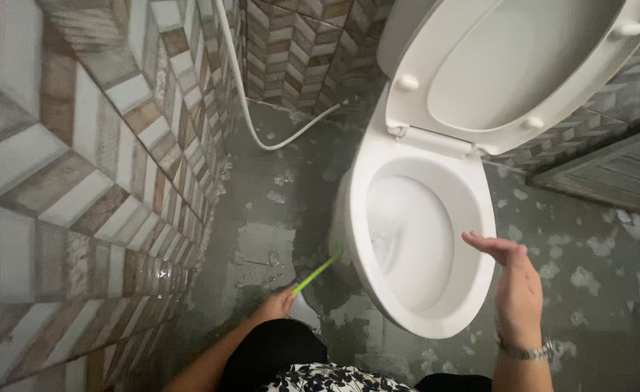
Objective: The person cleans a toilet by pouring soapy water from a bucket using a scoop and scrubbing the seat and bowl with a brush.
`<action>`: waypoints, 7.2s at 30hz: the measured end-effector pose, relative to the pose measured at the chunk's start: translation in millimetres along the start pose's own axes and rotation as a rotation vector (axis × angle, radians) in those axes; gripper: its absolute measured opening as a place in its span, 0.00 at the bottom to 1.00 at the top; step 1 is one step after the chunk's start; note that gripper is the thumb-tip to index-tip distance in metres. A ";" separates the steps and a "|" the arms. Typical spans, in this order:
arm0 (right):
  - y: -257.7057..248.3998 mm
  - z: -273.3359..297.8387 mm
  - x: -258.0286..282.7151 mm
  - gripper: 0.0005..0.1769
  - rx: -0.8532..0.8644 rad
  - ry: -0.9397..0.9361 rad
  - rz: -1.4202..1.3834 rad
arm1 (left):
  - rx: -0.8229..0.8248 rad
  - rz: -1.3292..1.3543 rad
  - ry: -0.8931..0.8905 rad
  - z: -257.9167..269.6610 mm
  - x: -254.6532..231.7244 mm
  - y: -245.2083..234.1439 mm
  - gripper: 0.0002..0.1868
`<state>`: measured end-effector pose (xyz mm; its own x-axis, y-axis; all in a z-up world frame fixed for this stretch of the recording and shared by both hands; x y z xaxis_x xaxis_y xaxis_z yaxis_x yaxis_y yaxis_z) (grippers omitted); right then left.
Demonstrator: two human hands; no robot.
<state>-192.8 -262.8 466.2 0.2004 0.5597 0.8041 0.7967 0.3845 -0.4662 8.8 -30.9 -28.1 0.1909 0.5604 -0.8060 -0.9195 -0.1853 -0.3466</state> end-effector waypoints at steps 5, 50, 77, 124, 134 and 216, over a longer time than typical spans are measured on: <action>18.5 -7.2 -4.3 0.33 0.017 0.010 -0.027 | -0.099 -0.084 -0.174 -59.2 -10.1 -19.7 0.21; 53.8 -2.8 30.0 0.25 0.431 -0.152 0.485 | 0.006 0.699 -0.206 -113.1 -128.1 -199.0 0.16; 9.7 -50.2 52.5 0.18 0.530 0.116 1.016 | -0.350 0.370 -0.056 4.9 -409.7 -265.1 0.35; 1.7 -29.4 32.9 0.19 0.469 0.076 0.907 | -0.455 0.919 0.050 -20.5 -332.0 -276.4 0.36; -171.0 -22.7 -57.7 0.20 0.322 0.279 1.102 | -0.510 0.715 0.102 10.9 -350.9 -225.9 0.35; -256.5 207.6 -27.7 0.24 0.359 0.750 0.955 | -0.489 0.537 -0.040 -11.4 -333.4 -188.0 0.36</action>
<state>-521.1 -224.6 487.0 0.9751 0.2164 0.0492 -0.0187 0.3007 -0.9535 121.9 -192.1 300.3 -0.2643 0.3180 -0.9105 -0.6223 -0.7775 -0.0909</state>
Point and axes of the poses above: each hand's wrist, its own z-axis away from the middle knuckle, its own y-axis out of the palm, x = y × z, the point moved 9 cm from there along -z, towards the middle knuckle, and after that the axes turned 13 degrees about -y, right-handed, at the moved point
